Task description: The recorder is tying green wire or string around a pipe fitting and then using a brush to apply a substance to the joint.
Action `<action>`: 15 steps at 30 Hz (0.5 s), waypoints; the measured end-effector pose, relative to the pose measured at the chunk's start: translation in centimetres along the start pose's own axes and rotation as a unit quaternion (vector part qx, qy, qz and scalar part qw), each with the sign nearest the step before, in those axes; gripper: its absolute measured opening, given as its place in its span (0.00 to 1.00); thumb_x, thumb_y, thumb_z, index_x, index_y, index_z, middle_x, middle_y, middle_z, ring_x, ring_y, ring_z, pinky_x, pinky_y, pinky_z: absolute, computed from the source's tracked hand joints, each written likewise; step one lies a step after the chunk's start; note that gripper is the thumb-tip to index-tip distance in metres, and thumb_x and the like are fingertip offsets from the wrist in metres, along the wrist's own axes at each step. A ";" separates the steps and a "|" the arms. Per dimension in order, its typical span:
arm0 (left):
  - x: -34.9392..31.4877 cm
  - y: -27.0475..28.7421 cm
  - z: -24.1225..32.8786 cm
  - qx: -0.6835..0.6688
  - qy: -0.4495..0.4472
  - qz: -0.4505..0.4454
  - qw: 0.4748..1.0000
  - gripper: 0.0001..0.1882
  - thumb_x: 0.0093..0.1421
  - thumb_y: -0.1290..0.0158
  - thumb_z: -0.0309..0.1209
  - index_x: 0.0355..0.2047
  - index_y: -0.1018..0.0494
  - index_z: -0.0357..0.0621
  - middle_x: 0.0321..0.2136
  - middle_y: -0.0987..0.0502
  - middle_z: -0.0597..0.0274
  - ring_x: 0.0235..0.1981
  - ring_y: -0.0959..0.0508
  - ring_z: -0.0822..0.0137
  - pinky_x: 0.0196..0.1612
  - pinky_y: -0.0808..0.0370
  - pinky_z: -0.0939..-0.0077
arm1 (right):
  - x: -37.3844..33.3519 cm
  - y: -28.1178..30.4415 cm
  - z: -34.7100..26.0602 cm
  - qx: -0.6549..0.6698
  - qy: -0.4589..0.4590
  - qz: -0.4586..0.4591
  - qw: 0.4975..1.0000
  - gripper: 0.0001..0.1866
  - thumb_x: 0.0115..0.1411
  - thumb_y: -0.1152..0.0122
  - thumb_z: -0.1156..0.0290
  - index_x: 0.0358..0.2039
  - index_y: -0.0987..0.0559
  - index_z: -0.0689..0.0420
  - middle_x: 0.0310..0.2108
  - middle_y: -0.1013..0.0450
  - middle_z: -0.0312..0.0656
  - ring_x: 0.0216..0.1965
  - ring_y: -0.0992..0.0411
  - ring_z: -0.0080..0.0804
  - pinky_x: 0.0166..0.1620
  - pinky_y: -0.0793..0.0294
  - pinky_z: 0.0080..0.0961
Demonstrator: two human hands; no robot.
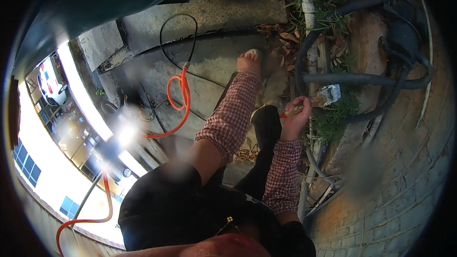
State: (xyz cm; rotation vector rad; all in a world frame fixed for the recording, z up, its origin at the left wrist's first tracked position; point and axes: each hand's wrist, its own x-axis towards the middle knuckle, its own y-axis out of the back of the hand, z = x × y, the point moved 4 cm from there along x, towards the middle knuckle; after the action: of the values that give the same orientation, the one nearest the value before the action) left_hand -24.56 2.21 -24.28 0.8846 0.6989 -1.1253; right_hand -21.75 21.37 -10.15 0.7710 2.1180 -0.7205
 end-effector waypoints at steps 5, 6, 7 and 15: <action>-0.9 -2.4 -4.4 -0.001 0.112 -0.114 0.987 0.16 0.63 0.67 0.33 0.47 0.36 0.41 0.28 0.29 0.60 0.23 0.32 0.70 0.27 0.34 0.76 | 0.0 0.0 0.1 -0.015 0.002 0.036 0.999 0.11 0.59 0.58 0.65 0.25 0.33 0.57 0.18 0.38 0.35 0.14 0.42 0.23 0.21 0.39 0.23; -0.9 -3.9 -5.5 -0.012 0.149 -0.142 0.978 0.15 0.63 0.67 0.32 0.46 0.35 0.40 0.28 0.28 0.60 0.24 0.31 0.70 0.28 0.33 0.76 | 0.2 -0.2 -0.1 -0.013 0.007 0.032 0.999 0.11 0.59 0.58 0.65 0.25 0.33 0.57 0.18 0.38 0.35 0.14 0.42 0.23 0.21 0.39 0.23; -1.3 -6.1 -6.1 0.002 0.135 -0.186 0.973 0.16 0.64 0.67 0.34 0.45 0.35 0.39 0.28 0.28 0.60 0.24 0.30 0.68 0.28 0.32 0.75 | 0.7 -0.2 -0.2 -0.015 0.014 0.037 0.999 0.11 0.59 0.59 0.65 0.25 0.33 0.57 0.18 0.38 0.35 0.14 0.42 0.23 0.21 0.38 0.23; -6.1 -23.9 -10.3 0.006 0.165 -0.413 0.895 0.30 0.62 0.64 0.49 0.56 0.47 0.40 0.52 0.40 0.50 0.49 0.35 0.57 0.52 0.37 0.64 | 5.9 0.4 -1.9 -0.031 0.111 -0.006 0.993 0.11 0.60 0.58 0.65 0.25 0.33 0.57 0.17 0.37 0.36 0.12 0.42 0.22 0.19 0.39 0.23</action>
State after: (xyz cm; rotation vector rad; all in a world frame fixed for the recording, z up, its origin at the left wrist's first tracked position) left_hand -49.61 9.77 -29.84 0.8071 1.4349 -1.7442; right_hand -25.55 24.66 -13.88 0.8368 2.3351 -0.5947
